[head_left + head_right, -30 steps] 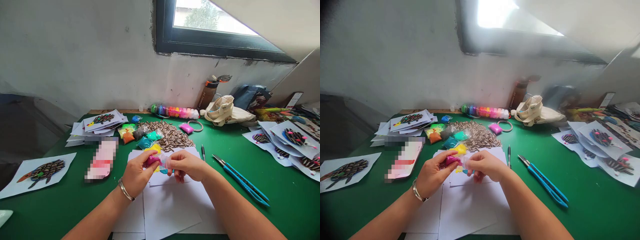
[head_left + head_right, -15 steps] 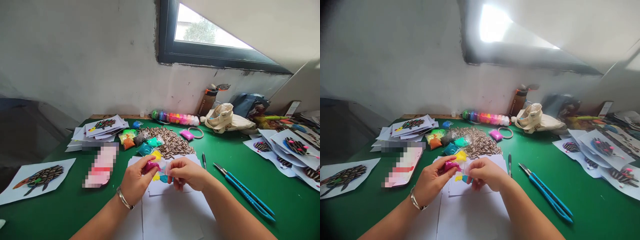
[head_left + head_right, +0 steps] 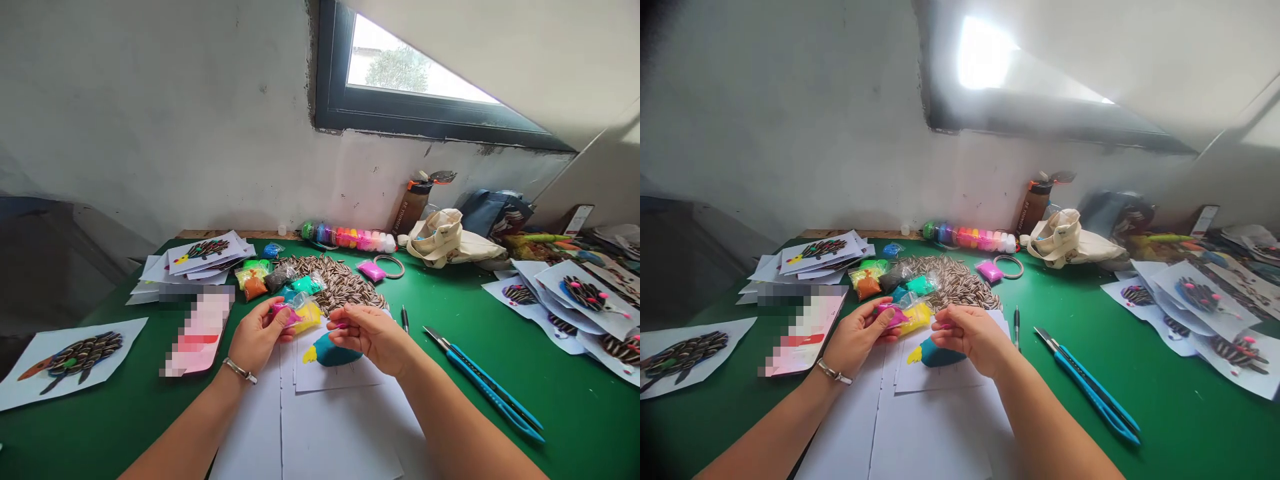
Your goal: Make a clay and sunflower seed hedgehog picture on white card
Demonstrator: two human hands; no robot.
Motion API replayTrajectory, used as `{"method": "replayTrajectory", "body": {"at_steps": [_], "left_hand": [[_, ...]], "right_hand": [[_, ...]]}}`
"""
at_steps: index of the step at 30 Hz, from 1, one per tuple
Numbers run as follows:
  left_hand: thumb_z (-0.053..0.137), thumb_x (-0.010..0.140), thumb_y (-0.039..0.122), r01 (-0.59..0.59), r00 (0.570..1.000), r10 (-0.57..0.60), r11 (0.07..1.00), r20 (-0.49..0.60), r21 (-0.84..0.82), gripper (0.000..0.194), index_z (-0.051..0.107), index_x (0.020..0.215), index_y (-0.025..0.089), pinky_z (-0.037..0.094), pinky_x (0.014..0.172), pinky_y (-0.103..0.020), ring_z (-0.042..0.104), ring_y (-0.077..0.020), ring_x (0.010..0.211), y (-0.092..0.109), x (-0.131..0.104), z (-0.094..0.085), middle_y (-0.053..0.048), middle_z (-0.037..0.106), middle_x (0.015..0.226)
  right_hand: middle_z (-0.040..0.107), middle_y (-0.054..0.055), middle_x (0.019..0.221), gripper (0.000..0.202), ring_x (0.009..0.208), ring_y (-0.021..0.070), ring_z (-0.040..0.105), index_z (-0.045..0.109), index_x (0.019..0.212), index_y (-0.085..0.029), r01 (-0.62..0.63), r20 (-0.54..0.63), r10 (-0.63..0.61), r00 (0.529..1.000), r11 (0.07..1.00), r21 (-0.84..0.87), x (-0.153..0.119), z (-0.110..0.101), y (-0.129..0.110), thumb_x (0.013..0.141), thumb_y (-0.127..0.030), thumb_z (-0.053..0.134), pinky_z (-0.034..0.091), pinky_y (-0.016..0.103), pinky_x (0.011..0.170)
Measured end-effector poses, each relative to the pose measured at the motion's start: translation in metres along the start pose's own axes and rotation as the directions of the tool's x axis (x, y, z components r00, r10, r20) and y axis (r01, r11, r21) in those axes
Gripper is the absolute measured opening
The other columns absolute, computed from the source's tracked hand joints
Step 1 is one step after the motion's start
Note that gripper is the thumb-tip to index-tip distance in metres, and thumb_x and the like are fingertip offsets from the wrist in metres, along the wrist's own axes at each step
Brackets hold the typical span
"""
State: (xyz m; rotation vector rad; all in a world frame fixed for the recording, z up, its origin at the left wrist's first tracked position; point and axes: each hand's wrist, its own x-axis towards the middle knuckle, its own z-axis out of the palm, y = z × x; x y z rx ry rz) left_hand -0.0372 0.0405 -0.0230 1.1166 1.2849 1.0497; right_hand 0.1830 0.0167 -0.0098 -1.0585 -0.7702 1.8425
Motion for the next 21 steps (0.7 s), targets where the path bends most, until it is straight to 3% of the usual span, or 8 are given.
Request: {"method": "replayTrajectory", "body": {"at_steps": [3,6,9,15,21], "left_hand": [[0.063,0.082,0.032,-0.003,1.000,0.003,1.000,-0.005,-0.011,0.047,0.046,0.124,0.018,0.061,0.068,-0.031,0.070,-0.0168,0.070,0.002,0.000,0.000,-0.006,0.071,0.086],[0.063,0.082,0.026,0.022,1.000,-0.023,0.998,-0.015,-0.066,0.055,0.039,0.132,0.017,0.060,0.073,-0.028,0.070,-0.0154,0.073,0.006,0.000,0.000,-0.005,0.071,0.085],[0.062,0.082,0.022,0.036,0.999,-0.038,0.994,-0.011,-0.107,0.057,0.037,0.134,0.018,0.059,0.072,-0.026,0.070,-0.0145,0.072,0.007,0.001,-0.001,-0.005,0.071,0.082],[0.066,0.079,0.029,-0.003,1.000,0.004,0.998,0.007,-0.059,0.063,0.038,0.134,0.017,0.060,0.073,-0.029,0.070,-0.0169,0.076,0.002,0.002,-0.001,-0.007,0.071,0.088],[0.065,0.079,0.029,-0.053,0.998,0.053,0.999,0.027,0.009,0.062,0.038,0.134,0.019,0.060,0.074,-0.032,0.070,-0.0188,0.079,-0.004,0.004,-0.002,-0.006,0.071,0.091]], "right_hand": [[0.070,0.010,0.090,0.033,0.085,0.0173,0.068,0.066,0.095,-0.011,0.022,0.012,-0.022,1.000,0.999,0.031,0.000,0.000,0.000,0.067,-0.024,0.076,0.052,0.027,0.086],[0.070,0.010,0.092,0.036,0.088,0.0188,0.068,0.067,0.096,-0.011,0.040,0.030,-0.040,0.999,0.999,0.025,0.002,0.000,0.001,0.063,-0.019,0.079,0.051,0.029,0.088],[0.070,0.011,0.091,0.034,0.081,0.0170,0.069,0.068,0.095,-0.010,0.023,0.021,-0.023,1.000,1.000,0.004,0.002,0.001,0.000,0.064,-0.022,0.078,0.054,0.027,0.081],[0.069,0.007,0.080,0.033,0.065,0.0121,0.065,0.069,0.092,-0.012,0.048,0.025,-0.047,0.999,0.998,-0.033,0.002,0.002,-0.002,0.065,-0.027,0.078,0.055,0.024,0.066],[0.062,0.002,0.067,0.030,0.054,0.0080,0.057,0.067,0.084,-0.013,0.109,0.074,-0.101,0.992,0.989,-0.104,0.002,0.001,0.000,0.067,-0.036,0.076,0.042,0.017,0.046]]}}
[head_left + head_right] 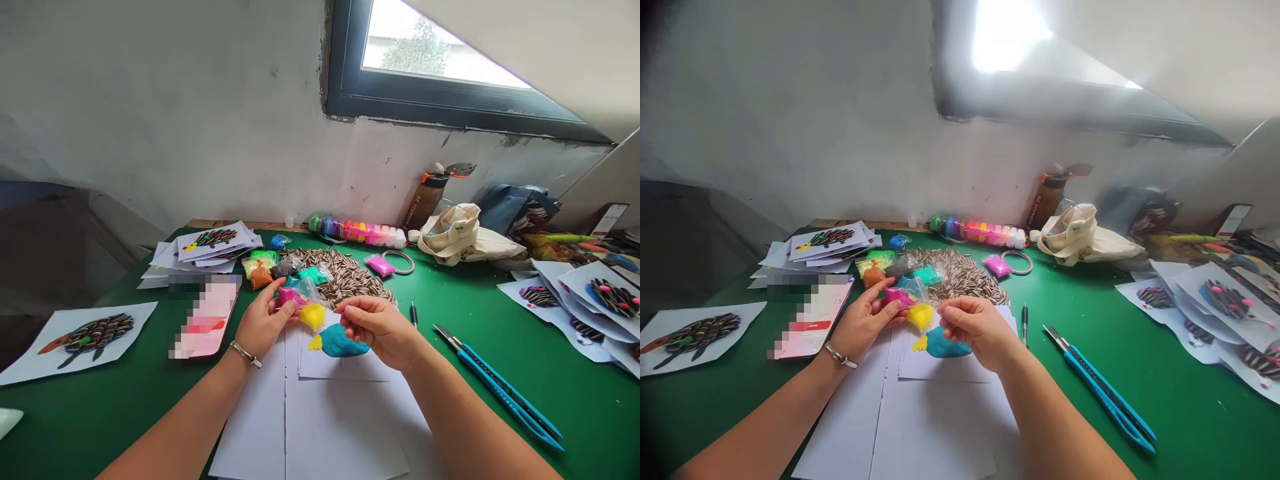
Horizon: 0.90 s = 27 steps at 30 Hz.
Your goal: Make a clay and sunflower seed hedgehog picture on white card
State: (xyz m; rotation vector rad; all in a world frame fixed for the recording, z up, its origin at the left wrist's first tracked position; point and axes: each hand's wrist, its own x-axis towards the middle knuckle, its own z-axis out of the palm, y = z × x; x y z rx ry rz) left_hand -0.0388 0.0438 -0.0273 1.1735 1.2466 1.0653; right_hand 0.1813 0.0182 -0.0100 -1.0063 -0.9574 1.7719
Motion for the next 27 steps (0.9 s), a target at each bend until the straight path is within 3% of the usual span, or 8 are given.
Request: {"method": "replayTrajectory", "body": {"at_steps": [5,10,12,18,24,27], "left_hand": [[0.064,0.079,0.025,-0.016,1.000,0.016,1.000,0.002,0.011,0.059,0.039,0.133,0.021,0.059,0.074,-0.032,0.070,-0.0181,0.078,-0.0018,0.0009,0.0002,-0.006,0.070,0.092],[0.065,0.078,0.022,-0.026,0.999,0.027,0.999,-0.022,0.034,0.057,0.043,0.131,0.020,0.059,0.072,-0.030,0.070,-0.0165,0.075,-0.0011,0.0010,0.0019,-0.006,0.070,0.090],[0.065,0.078,0.021,-0.027,0.999,0.028,0.999,-0.030,0.031,0.057,0.043,0.131,0.020,0.059,0.072,-0.029,0.070,-0.0163,0.075,-0.0014,0.0014,0.0022,-0.005,0.070,0.089],[0.065,0.078,0.019,0.003,0.999,-0.004,1.000,-0.042,-0.025,0.057,0.043,0.131,0.020,0.059,0.070,-0.028,0.070,-0.0166,0.076,-0.0022,0.0033,0.0031,-0.005,0.070,0.089],[0.072,0.073,0.020,0.016,0.998,-0.020,0.998,-0.062,-0.060,0.062,0.046,0.129,0.020,0.060,0.068,-0.027,0.070,-0.0173,0.074,-0.0030,0.0045,0.0043,-0.005,0.070,0.088],[0.071,0.073,0.020,0.009,0.998,-0.013,0.998,-0.061,-0.066,0.061,0.046,0.128,0.019,0.060,0.068,-0.027,0.070,-0.0171,0.073,-0.0035,0.0046,0.0049,-0.006,0.070,0.089]], "right_hand": [[0.062,0.001,0.065,0.028,0.050,0.0080,0.056,0.060,0.079,-0.015,0.014,0.025,-0.014,1.000,1.000,-0.012,-0.0013,0.0013,-0.0002,0.072,-0.039,0.071,0.039,0.016,0.041],[0.067,0.004,0.078,0.034,0.062,0.0105,0.062,0.063,0.098,-0.016,0.013,0.052,-0.013,0.999,1.000,-0.008,-0.0020,0.0020,0.0021,0.070,-0.030,0.075,0.050,0.022,0.057],[0.067,0.005,0.079,0.034,0.064,0.0111,0.063,0.066,0.097,-0.014,0.011,0.054,-0.009,0.998,1.000,-0.023,-0.0020,0.0022,0.0027,0.070,-0.032,0.074,0.051,0.023,0.059],[0.065,0.002,0.065,0.027,0.049,0.0103,0.059,0.061,0.078,-0.015,0.052,0.016,-0.051,0.999,0.994,-0.092,-0.0044,0.0032,-0.0006,0.072,-0.038,0.072,0.043,0.019,0.041],[0.049,-0.007,0.044,0.030,0.034,0.0034,0.037,0.051,0.065,-0.017,0.134,-0.069,-0.143,0.987,0.983,-0.126,-0.0037,0.0019,-0.0025,0.071,-0.038,0.072,0.022,0.014,0.032],[0.057,-0.004,0.053,0.022,0.040,0.0053,0.047,0.059,0.072,-0.017,0.127,-0.049,-0.134,0.990,0.983,-0.132,-0.0016,0.0017,-0.0008,0.070,-0.034,0.072,0.032,0.016,0.036]]}}
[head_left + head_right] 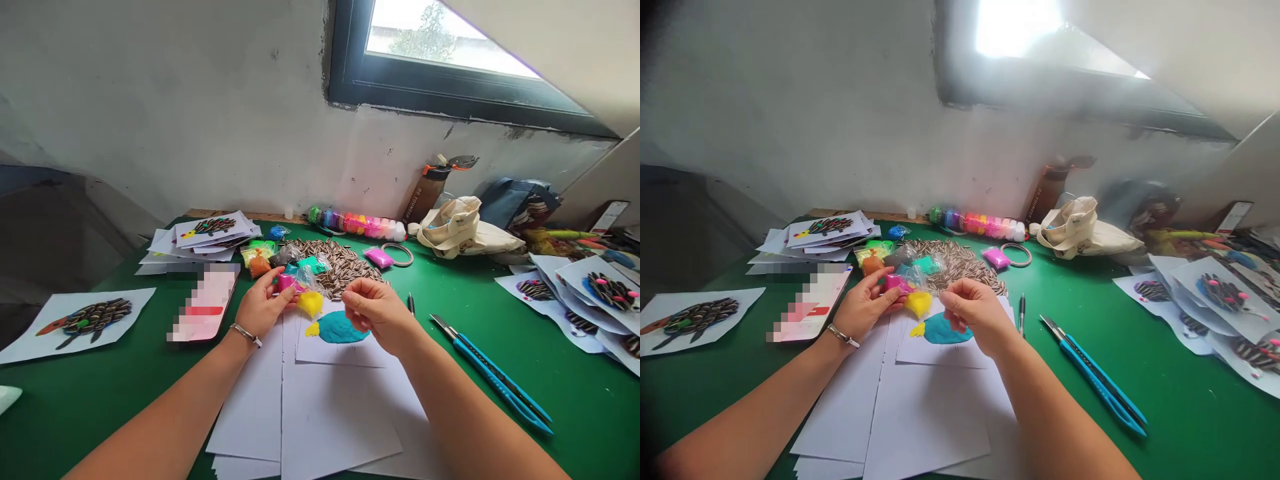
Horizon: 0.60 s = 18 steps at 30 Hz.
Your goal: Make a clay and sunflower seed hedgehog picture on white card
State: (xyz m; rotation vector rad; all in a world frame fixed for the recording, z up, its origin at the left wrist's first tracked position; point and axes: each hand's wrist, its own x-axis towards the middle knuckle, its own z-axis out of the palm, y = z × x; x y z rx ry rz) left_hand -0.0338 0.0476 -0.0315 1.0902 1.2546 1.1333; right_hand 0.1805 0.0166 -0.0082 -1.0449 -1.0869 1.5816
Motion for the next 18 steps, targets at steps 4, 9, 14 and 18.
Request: {"method": "replayTrajectory", "body": {"at_steps": [4,9,14,18], "left_hand": [[0.070,0.074,0.018,-0.014,1.000,0.014,1.000,-0.011,0.003,0.057,0.048,0.127,0.018,0.060,0.068,-0.027,0.070,-0.0172,0.074,-0.0013,0.0007,0.0003,-0.006,0.070,0.089],[0.071,0.073,0.022,-0.015,1.000,0.015,0.999,-0.004,0.029,0.058,0.048,0.126,0.020,0.060,0.068,-0.027,0.070,-0.0179,0.075,-0.0051,0.0027,-0.0015,-0.006,0.070,0.089],[0.073,0.072,0.023,-0.024,1.000,0.024,1.000,0.000,0.015,0.059,0.049,0.125,0.019,0.060,0.068,-0.027,0.070,-0.0174,0.074,-0.0046,0.0015,-0.0023,-0.006,0.071,0.090],[0.071,0.073,0.020,-0.050,0.999,0.050,0.999,-0.021,-0.004,0.057,0.049,0.126,0.018,0.059,0.068,-0.025,0.069,-0.0155,0.072,0.0014,0.0003,-0.0017,-0.006,0.071,0.087]], "right_hand": [[0.069,0.005,0.079,0.029,0.065,0.0138,0.065,0.067,0.091,-0.016,-0.062,0.010,0.063,0.998,0.998,-0.027,0.0002,0.0025,0.0012,0.068,-0.032,0.073,0.052,0.025,0.059],[0.061,0.000,0.054,0.030,0.041,0.0082,0.052,0.063,0.066,-0.014,-0.064,-0.021,0.062,0.998,0.987,-0.149,-0.0006,0.0025,0.0008,0.073,-0.043,0.067,0.038,0.019,0.037],[0.052,-0.006,0.049,0.021,0.042,0.0053,0.046,0.061,0.069,-0.016,0.019,-0.042,-0.027,0.999,0.985,-0.171,0.0008,0.0032,0.0032,0.070,-0.035,0.070,0.034,0.016,0.039],[0.066,0.003,0.074,0.022,0.059,0.0125,0.062,0.065,0.087,-0.016,-0.004,-0.018,0.001,1.000,0.986,-0.164,0.0025,0.0095,0.0079,0.072,-0.033,0.066,0.050,0.025,0.056]]}}
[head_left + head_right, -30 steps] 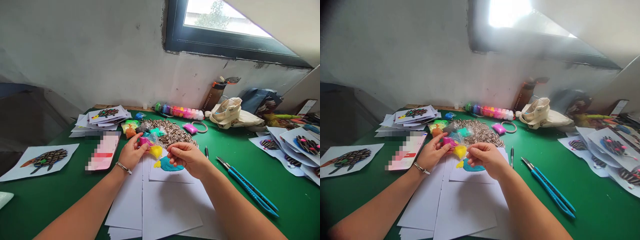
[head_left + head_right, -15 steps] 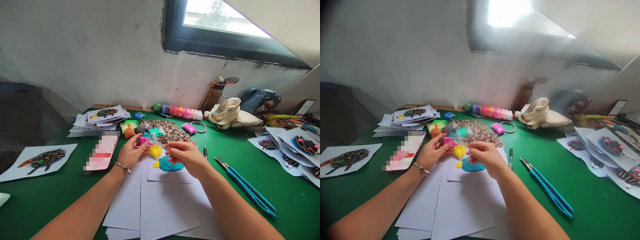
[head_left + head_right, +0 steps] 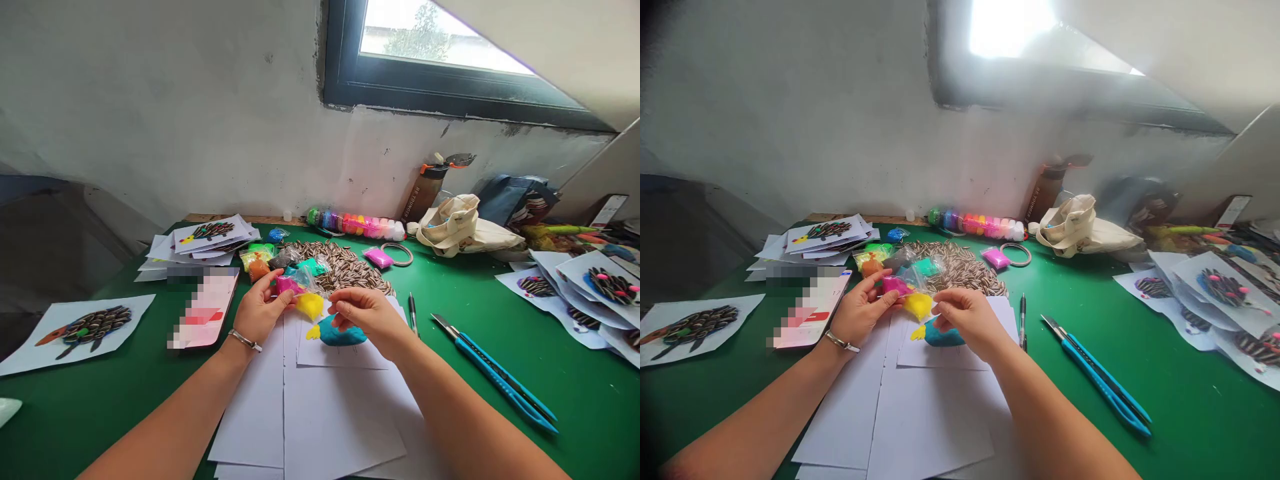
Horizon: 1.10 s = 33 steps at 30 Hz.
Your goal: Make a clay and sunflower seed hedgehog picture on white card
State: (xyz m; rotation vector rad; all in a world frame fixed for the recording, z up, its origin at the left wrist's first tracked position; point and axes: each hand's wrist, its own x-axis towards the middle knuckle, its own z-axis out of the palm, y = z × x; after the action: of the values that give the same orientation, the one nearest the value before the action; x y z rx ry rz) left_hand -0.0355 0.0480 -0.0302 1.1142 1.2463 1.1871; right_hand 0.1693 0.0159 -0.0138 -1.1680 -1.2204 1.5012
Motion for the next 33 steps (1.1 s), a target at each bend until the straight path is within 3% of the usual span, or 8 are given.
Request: {"method": "replayTrajectory", "body": {"at_steps": [3,7,11,15,21,25,29,33], "left_hand": [[0.070,0.073,0.019,0.010,1.000,-0.011,0.999,-0.020,-0.033,0.057,0.048,0.126,0.017,0.058,0.068,-0.024,0.069,-0.0153,0.072,0.0030,0.0003,-0.0002,-0.006,0.072,0.086],[0.072,0.072,0.022,0.019,1.000,-0.019,1.000,-0.001,-0.017,0.056,0.051,0.123,0.017,0.059,0.066,-0.025,0.069,-0.0158,0.071,0.0007,0.0011,-0.0013,-0.007,0.072,0.089],[0.073,0.071,0.027,-0.006,1.000,0.006,1.000,0.021,0.009,0.059,0.050,0.124,0.018,0.059,0.067,-0.026,0.069,-0.0161,0.072,-0.0038,0.0012,-0.0026,-0.006,0.071,0.090],[0.073,0.070,0.029,-0.024,1.000,0.023,0.999,0.021,0.030,0.060,0.050,0.124,0.017,0.058,0.067,-0.026,0.069,-0.0162,0.072,-0.0049,0.0011,-0.0035,-0.006,0.071,0.089],[0.073,0.070,0.027,-0.013,1.000,0.013,0.999,0.008,0.035,0.058,0.051,0.123,0.016,0.058,0.066,-0.026,0.069,-0.0169,0.073,-0.0010,0.0004,-0.0028,-0.006,0.071,0.091],[0.072,0.071,0.027,-0.014,1.000,0.014,0.998,0.008,0.069,0.057,0.052,0.123,0.017,0.058,0.066,-0.026,0.069,-0.0167,0.073,-0.0002,-0.0004,-0.0028,-0.006,0.071,0.091],[0.073,0.070,0.029,-0.023,1.000,0.022,0.997,0.012,0.078,0.057,0.053,0.122,0.018,0.058,0.066,-0.027,0.069,-0.0173,0.073,-0.0019,-0.0003,-0.0032,-0.006,0.071,0.091],[0.072,0.070,0.029,-0.022,1.000,0.022,0.996,0.008,0.081,0.057,0.053,0.122,0.018,0.059,0.065,-0.027,0.068,-0.0173,0.073,-0.0024,-0.0001,-0.0035,-0.006,0.071,0.091]], "right_hand": [[0.065,0.003,0.070,0.022,0.053,0.0109,0.059,0.064,0.078,-0.015,-0.032,-0.024,0.030,0.999,0.996,-0.081,0.0004,0.0021,0.0023,0.078,-0.036,0.059,0.047,0.023,0.049],[0.050,-0.004,0.046,0.031,0.038,0.0046,0.040,0.060,0.061,-0.015,0.004,-0.066,-0.020,0.998,0.971,-0.239,-0.0007,-0.0004,0.0029,0.081,-0.038,0.055,0.028,0.016,0.035],[0.061,-0.001,0.063,0.016,0.050,0.0085,0.055,0.065,0.079,-0.017,0.043,-0.012,-0.045,0.999,0.986,-0.161,-0.0023,0.0015,0.0040,0.077,-0.032,0.061,0.043,0.019,0.047],[0.067,0.005,0.086,0.024,0.066,0.0148,0.065,0.063,0.093,-0.017,0.026,-0.025,-0.027,0.999,0.998,-0.058,-0.0019,0.0055,0.0064,0.079,-0.035,0.058,0.053,0.028,0.062],[0.051,-0.003,0.049,0.030,0.041,0.0060,0.043,0.060,0.064,-0.015,0.043,-0.080,-0.064,0.995,0.969,-0.242,-0.0026,0.0031,0.0049,0.080,-0.040,0.057,0.030,0.017,0.037],[0.056,-0.003,0.061,0.014,0.052,0.0079,0.051,0.062,0.076,-0.017,0.101,-0.019,-0.106,0.994,0.976,-0.195,-0.0053,0.0055,0.0048,0.074,-0.031,0.064,0.042,0.019,0.048],[0.066,0.003,0.079,0.022,0.062,0.0124,0.061,0.063,0.089,-0.018,0.082,-0.006,-0.084,0.996,0.984,-0.157,-0.0058,0.0082,0.0052,0.078,-0.036,0.059,0.049,0.026,0.059],[0.059,0.000,0.056,0.030,0.045,0.0084,0.049,0.061,0.066,-0.016,0.019,-0.034,-0.028,0.999,0.972,-0.233,-0.0060,0.0068,0.0022,0.080,-0.043,0.055,0.038,0.020,0.043]]}}
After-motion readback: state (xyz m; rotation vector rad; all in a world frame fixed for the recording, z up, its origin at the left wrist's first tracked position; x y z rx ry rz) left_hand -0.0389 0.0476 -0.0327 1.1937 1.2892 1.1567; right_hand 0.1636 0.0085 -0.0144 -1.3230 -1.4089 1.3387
